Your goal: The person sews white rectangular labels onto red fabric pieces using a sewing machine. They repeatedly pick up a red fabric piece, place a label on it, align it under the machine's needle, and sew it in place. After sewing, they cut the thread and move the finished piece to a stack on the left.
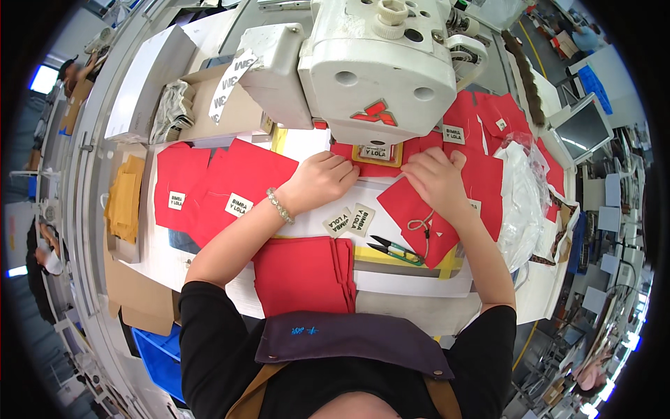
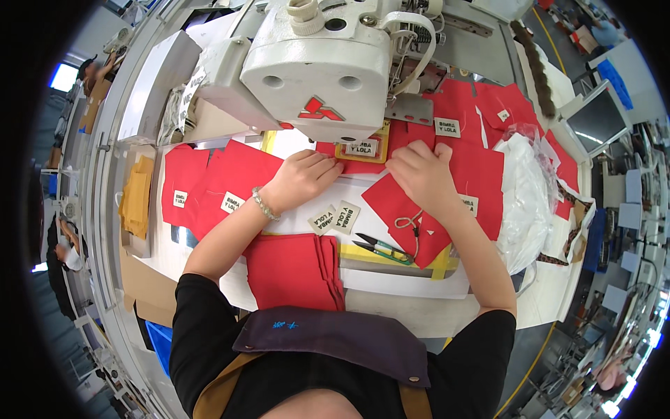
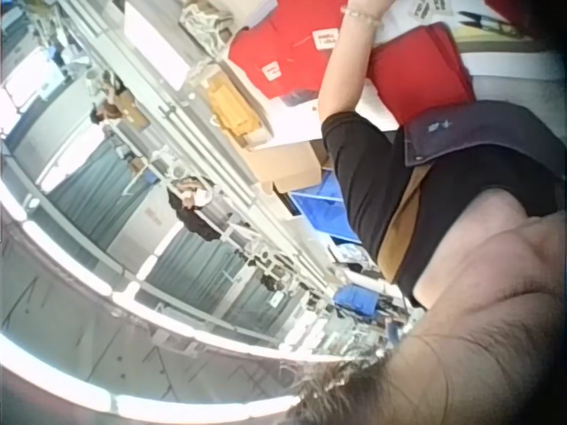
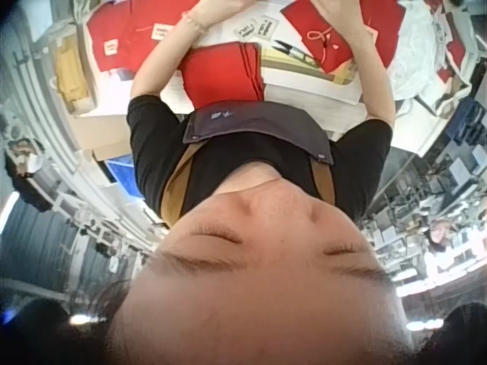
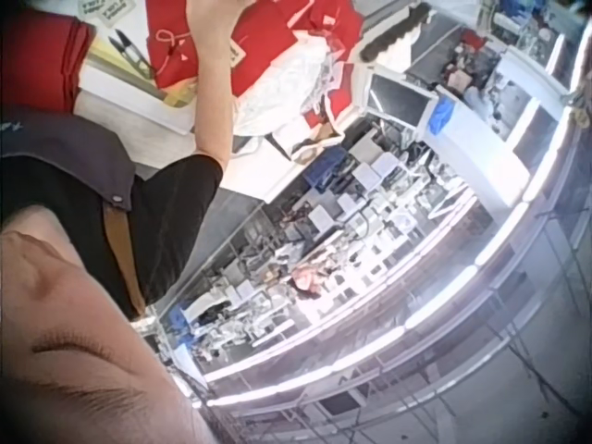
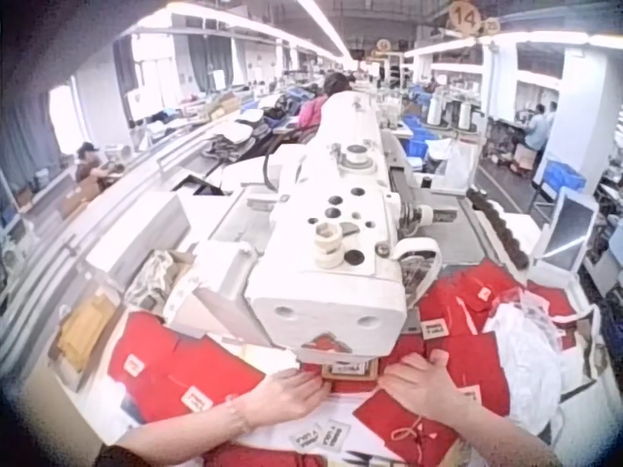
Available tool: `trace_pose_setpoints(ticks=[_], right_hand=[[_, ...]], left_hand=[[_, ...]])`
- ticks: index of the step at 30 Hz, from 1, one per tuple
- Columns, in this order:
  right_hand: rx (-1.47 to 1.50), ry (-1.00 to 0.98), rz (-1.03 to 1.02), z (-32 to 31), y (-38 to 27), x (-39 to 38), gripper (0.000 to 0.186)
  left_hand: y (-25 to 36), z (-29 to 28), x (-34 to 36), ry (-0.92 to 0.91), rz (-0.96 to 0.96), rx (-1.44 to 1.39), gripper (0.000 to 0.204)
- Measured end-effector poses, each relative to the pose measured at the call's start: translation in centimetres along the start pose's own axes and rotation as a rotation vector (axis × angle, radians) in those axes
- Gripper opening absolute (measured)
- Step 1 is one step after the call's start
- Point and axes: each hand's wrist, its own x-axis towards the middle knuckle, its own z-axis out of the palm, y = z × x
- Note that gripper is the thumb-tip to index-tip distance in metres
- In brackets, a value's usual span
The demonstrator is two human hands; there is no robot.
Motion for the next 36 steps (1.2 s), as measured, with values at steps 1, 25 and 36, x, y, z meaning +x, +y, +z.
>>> trace_pose_setpoints(ticks=[1,25,36], right_hand=[[-0.095,0.017,-0.097,0.0,-0.2,-0.1,0.007],[0.031,-0.387,0.150,-4.1,-11.3,-7.1,0.023],[0.681,-0.081,0.836,-4.2,-7.2,-3.8,0.020]], left_hand=[[0.0,-0.2,-0.2,0.016,0.031,0.003,0.022],[2.2,-2.1,-3.7,-0.054,0.076,-0.056,0.025],[1.6,-4.4,-4.0,0.157,-0.399,-0.682,0.016]])
